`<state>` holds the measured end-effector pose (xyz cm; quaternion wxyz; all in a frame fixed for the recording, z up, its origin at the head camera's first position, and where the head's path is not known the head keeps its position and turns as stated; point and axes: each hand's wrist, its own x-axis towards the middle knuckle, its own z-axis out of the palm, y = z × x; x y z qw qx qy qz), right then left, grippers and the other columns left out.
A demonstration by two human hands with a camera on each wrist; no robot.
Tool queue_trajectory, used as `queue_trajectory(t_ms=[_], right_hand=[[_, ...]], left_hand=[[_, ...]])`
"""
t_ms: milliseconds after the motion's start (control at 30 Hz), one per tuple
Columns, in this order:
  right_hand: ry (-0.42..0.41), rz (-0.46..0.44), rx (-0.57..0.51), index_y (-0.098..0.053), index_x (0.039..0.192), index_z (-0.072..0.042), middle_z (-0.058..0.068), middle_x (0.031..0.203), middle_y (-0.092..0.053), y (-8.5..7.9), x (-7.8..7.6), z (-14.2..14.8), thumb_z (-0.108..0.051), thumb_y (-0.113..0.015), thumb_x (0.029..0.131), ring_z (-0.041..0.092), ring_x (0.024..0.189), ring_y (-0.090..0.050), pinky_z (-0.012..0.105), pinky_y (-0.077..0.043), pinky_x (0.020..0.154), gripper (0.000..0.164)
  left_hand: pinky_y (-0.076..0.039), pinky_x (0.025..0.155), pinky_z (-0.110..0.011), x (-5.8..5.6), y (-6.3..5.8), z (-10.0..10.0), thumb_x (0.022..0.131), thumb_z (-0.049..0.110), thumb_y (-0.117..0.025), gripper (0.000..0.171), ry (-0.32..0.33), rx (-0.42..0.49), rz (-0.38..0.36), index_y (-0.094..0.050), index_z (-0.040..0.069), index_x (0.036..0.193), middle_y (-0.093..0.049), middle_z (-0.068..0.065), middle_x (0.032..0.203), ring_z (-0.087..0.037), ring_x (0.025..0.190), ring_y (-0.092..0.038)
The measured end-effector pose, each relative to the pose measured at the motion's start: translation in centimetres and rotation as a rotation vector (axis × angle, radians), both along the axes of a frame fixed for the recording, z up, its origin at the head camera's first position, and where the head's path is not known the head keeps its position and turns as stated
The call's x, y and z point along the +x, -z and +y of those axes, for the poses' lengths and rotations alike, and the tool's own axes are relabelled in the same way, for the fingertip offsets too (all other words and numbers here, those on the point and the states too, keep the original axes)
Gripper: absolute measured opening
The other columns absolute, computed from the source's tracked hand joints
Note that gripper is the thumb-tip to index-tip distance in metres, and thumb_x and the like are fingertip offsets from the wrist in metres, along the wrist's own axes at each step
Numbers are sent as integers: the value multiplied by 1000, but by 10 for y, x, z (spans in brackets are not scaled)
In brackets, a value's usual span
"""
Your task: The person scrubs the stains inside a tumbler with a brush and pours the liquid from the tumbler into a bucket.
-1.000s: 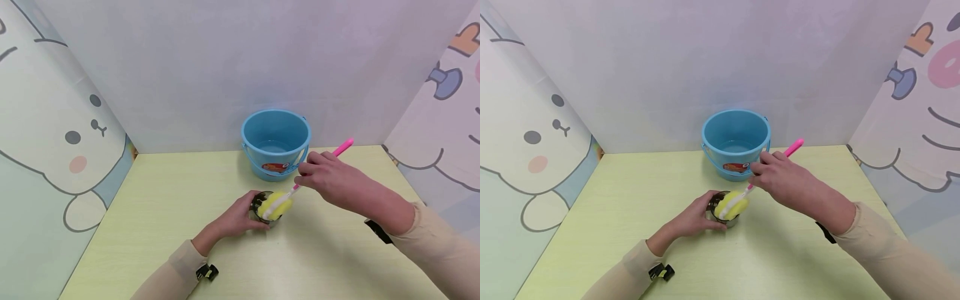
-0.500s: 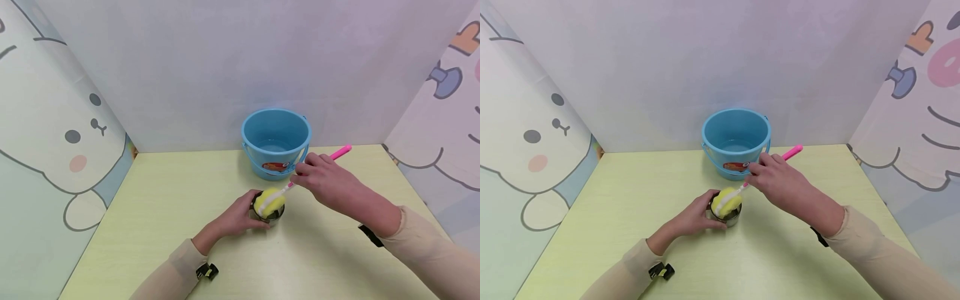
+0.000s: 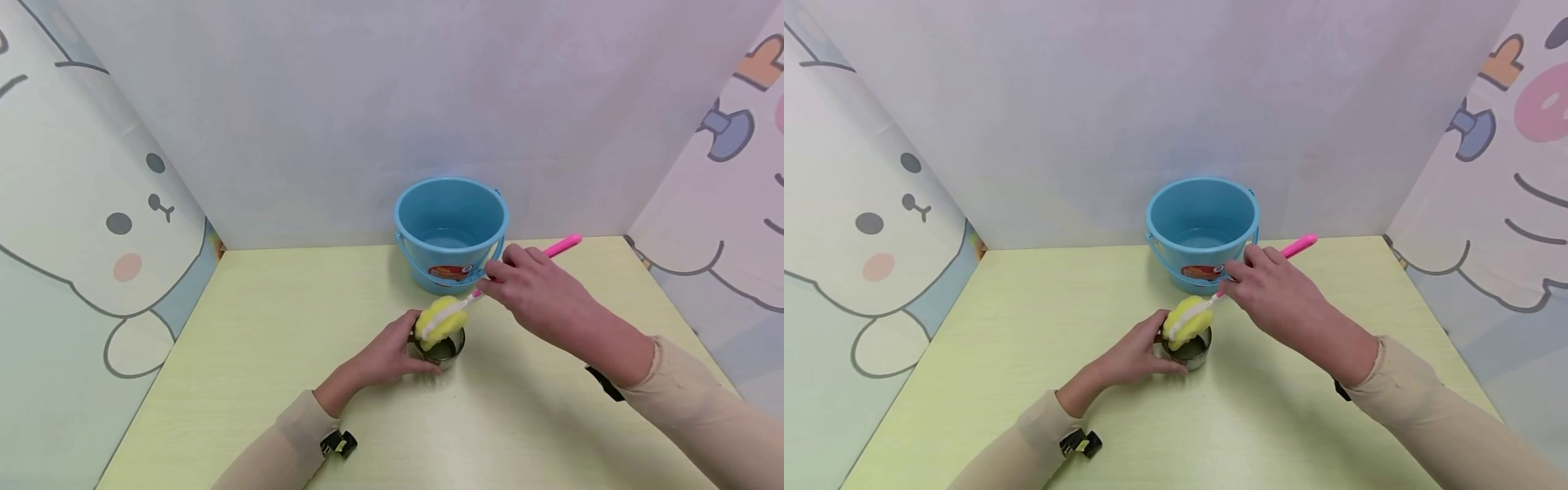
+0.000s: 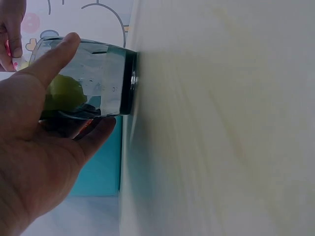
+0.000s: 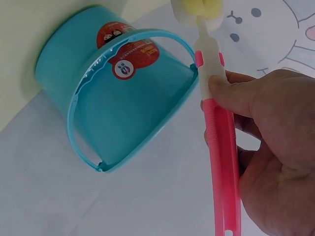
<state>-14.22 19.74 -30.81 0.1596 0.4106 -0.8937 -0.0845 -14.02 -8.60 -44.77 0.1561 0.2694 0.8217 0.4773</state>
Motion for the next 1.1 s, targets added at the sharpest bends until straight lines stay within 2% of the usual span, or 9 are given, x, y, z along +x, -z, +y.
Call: queue_trajectory(t_ms=[567, 800, 1100], right_hand=[[9, -14, 45, -78, 121, -13, 6, 103, -64, -13, 1, 14, 2, -95, 74, 32, 95, -54, 43, -51, 80, 53], [-11, -26, 35, -78, 118, -12, 6, 97, -62, -16, 2, 23, 6, -92, 75, 31, 93, -53, 43, -52, 78, 49], [-33, -79, -10, -80, 115, -12, 4, 100, -64, -16, 4, 31, 9, -90, 76, 30, 95, -55, 44, -54, 79, 46]], left_hand=[[-46, 114, -33, 0, -1, -1, 83, 30, -95, 88, -2, -28, 12, -42, 14, 153, -56, 2, 146, -13, 134, -54], [-44, 116, -35, 0, 0, -1, 83, 32, -95, 91, -7, -48, 34, -42, 16, 154, -56, 4, 148, -12, 135, -53], [-44, 116, -37, -1, 0, -1, 82, 33, -95, 90, -7, -59, 48, -44, 12, 153, -56, 3, 146, -13, 135, -53]])
